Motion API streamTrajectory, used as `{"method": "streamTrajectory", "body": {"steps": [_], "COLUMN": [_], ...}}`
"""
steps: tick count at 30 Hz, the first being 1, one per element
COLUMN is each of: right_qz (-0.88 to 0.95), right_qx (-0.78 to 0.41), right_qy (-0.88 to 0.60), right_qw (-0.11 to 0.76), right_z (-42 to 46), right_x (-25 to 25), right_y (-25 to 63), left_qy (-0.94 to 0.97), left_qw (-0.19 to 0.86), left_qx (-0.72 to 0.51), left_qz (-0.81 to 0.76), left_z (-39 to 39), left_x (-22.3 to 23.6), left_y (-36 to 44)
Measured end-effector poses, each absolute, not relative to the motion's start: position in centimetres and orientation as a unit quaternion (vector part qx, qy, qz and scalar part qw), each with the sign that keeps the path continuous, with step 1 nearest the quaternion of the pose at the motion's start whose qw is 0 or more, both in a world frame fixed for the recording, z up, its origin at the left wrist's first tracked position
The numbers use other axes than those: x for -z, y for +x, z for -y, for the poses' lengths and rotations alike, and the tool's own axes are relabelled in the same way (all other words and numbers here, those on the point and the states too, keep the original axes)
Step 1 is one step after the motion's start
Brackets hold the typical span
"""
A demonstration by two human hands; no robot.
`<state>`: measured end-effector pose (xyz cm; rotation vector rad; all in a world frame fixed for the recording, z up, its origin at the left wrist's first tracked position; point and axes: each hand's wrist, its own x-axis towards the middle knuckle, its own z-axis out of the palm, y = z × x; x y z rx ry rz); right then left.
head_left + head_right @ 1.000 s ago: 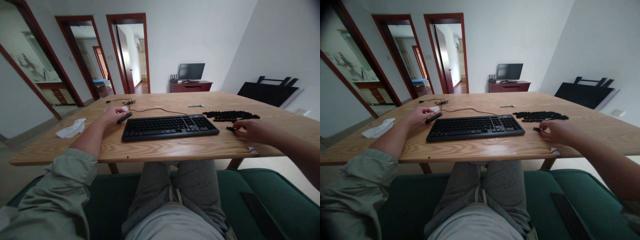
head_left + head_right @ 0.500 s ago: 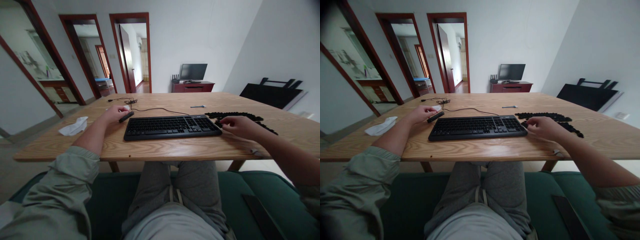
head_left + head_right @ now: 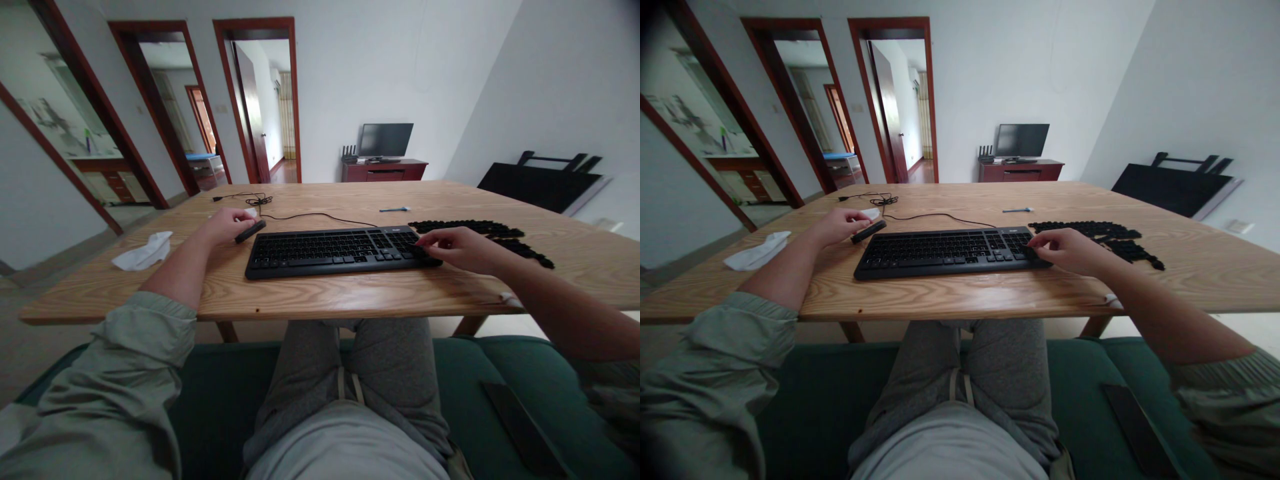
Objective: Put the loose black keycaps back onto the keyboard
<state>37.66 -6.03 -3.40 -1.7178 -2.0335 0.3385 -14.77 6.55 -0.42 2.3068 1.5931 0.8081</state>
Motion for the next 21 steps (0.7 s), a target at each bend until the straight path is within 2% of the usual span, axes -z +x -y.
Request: {"method": "streamTrajectory", "body": {"steps": [17,21], "right_qz": [0.74,0.736], "right_qx": [-0.085,-0.111], "right_qy": [-0.628,-0.619], "right_qw": [0.226,0.25], "right_z": [5.8,4.6], "right_x": [3.8,2.5], "right_y": [37.7,36.4], "left_qy": [0.787,0.792], "left_qw": [0.116,0.134], "left_qx": [-0.267,-0.278], "left_qz": [-0.544,-0.526], "left_z": [-6.5,-5.6], "left_x": [0.5,0.1], "left_y": [-14.8,-13.6]}}
